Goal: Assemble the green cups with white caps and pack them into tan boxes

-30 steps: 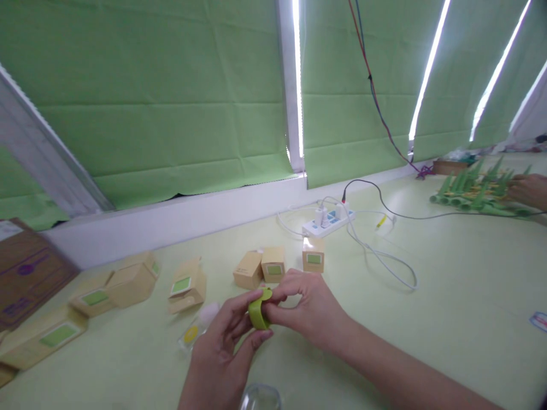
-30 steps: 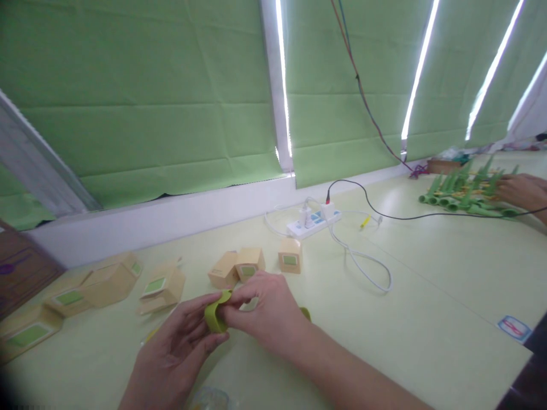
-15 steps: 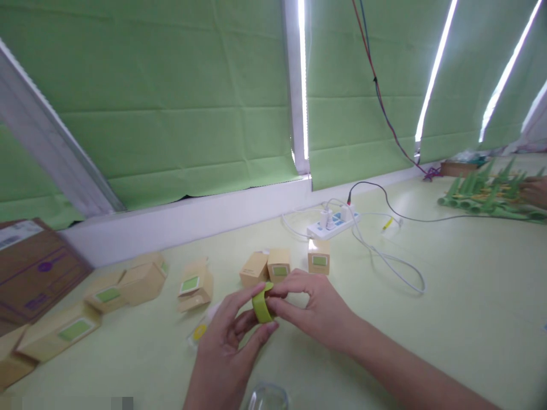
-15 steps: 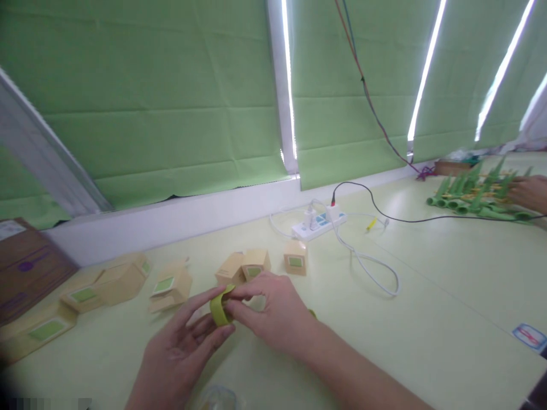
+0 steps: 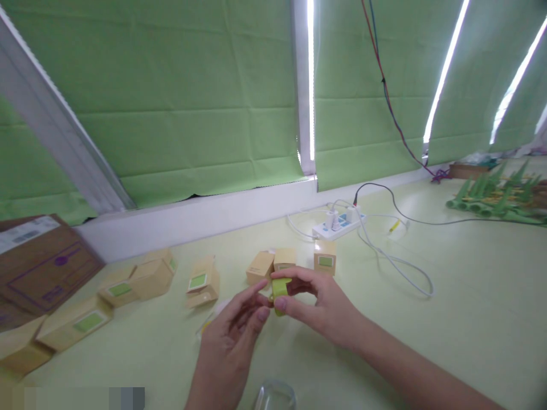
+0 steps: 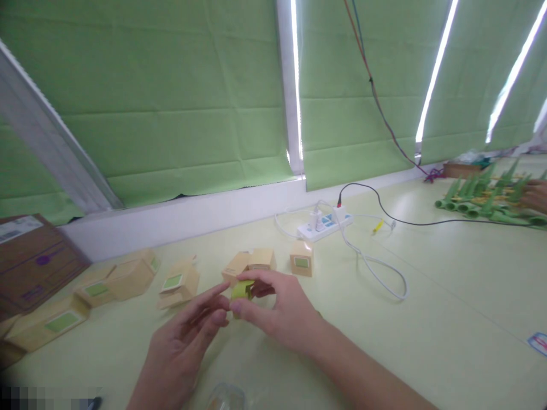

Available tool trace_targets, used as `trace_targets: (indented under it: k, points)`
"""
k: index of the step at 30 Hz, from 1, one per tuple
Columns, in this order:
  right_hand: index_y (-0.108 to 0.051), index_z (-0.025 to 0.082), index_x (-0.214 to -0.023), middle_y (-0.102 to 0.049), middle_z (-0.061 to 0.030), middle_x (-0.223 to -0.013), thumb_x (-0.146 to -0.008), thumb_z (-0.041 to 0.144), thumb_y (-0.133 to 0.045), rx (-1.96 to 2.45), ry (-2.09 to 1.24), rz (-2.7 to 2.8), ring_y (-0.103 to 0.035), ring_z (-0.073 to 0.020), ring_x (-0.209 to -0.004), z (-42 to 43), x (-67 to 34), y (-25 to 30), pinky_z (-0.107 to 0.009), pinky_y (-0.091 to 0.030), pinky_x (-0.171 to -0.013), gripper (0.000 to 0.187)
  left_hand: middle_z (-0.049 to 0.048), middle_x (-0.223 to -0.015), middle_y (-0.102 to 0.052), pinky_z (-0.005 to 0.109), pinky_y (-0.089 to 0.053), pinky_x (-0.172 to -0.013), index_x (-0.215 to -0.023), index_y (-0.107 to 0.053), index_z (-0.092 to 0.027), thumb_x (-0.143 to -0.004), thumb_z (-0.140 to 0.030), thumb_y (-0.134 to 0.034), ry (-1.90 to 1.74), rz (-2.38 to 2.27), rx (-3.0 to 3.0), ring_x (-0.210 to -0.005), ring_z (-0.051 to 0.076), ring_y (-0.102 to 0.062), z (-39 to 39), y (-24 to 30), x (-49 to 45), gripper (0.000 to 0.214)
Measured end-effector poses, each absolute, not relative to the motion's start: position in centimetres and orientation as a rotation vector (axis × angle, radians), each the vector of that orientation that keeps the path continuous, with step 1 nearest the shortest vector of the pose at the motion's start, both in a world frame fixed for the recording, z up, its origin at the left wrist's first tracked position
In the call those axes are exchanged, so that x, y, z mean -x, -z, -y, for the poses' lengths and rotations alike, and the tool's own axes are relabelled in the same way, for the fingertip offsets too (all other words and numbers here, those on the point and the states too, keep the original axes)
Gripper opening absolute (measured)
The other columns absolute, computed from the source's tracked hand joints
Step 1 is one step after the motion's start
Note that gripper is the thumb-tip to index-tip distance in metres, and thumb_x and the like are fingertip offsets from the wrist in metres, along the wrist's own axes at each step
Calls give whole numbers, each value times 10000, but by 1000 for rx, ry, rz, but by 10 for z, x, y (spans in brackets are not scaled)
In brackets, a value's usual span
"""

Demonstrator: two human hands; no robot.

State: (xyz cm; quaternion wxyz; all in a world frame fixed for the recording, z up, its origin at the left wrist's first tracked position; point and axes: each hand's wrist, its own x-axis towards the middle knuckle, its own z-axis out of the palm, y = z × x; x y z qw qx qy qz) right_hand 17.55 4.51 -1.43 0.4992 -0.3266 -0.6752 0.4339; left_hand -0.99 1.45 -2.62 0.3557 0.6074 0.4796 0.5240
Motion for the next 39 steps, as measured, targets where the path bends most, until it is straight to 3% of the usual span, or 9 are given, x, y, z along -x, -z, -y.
trace_targets:
  k: [4, 7, 18, 30, 32, 34, 37, 39]
  points:
    - [-720, 187, -1171, -754, -79, -1064, -780, 327, -801, 764, -1009, 1635, -698, -224, -926, -44, -177, 15, -398, -564, -881, 423, -17, -766, -683, 212, -549, -662, -922, -713, -230, -867, -397, -683, -1375, -1277, -1599, -685, 134, -651, -14, 21, 8, 178]
    - [-728, 208, -1172, -755, -67, -1080, -765, 308, -811, 782, -946, 1695, -685, -217, -927, -40, -176, 14, -381, -559, -866, 427, -26, -678, -617, 210, -503, -619, -763, -645, -212, -901, -359, -617, -1323, -1300, -1763, -650, 138, -606, -9, 15, 3, 204]
    - [-744, 184, -1109, -769, -68, -986, -718, 342, -846, 689, -1079, 1610, -720, -219, -888, -37, -175, 14, -356, -587, -837, 434, -39, -679, -554, 242, -443, -612, -771, -549, -234, -961, -330, -470, -1278, -1427, -2012, -642, 151, -560, -7, 13, 15, 227]
    - [-732, 213, -1157, -759, -62, -1032, -754, 299, -851, 556, -1374, 1489, -712, -197, -911, -46, -178, 26, -345, -582, -842, 429, -42, -640, -522, 269, -406, -607, -730, -537, -232, -943, -316, -503, -1345, -1513, -2051, -620, 155, -524, 0, 12, 12, 231]
    - [-721, 224, -1182, -753, -65, -1064, -772, 303, -842, 502, -1410, 1470, -714, -198, -932, -48, -179, 27, -344, -583, -849, 435, -38, -667, -544, 270, -427, -625, -788, -557, -228, -951, -328, -512, -1422, -1465, -1931, -638, 156, -550, 0, 14, 9, 197]
    - [-713, 232, -1193, -746, -76, -1118, -774, 322, -843, 470, -1421, 1442, -715, -213, -979, -50, -179, 28, -355, -583, -871, 448, -11, -798, -613, 284, -472, -688, -973, -577, -224, -959, -350, -520, -1489, -1371, -1800, -716, 168, -607, 1, 17, 6, 139]
    - [-711, 243, -1185, -735, -82, -1172, -745, 368, -863, 449, -1417, 1421, -710, -240, -1041, -49, -177, 27, -382, -577, -914, 482, 70, -1160, -630, 325, -517, -794, -1293, -485, -255, -940, -347, -578, -1468, -1227, -1825, -908, 199, -652, 2, 19, 1, 377]
    - [-715, 239, -1161, -749, -79, -1122, -734, 442, -857, 455, -1384, 1478, -724, -247, -1007, -49, -176, 27, -384, -589, -884, 494, 77, -1282, -589, 331, -519, -835, -1343, -475, -301, -922, -294, -619, -1400, -1210, -1998, -1036, 218, -630, 3, 19, -2, 445]
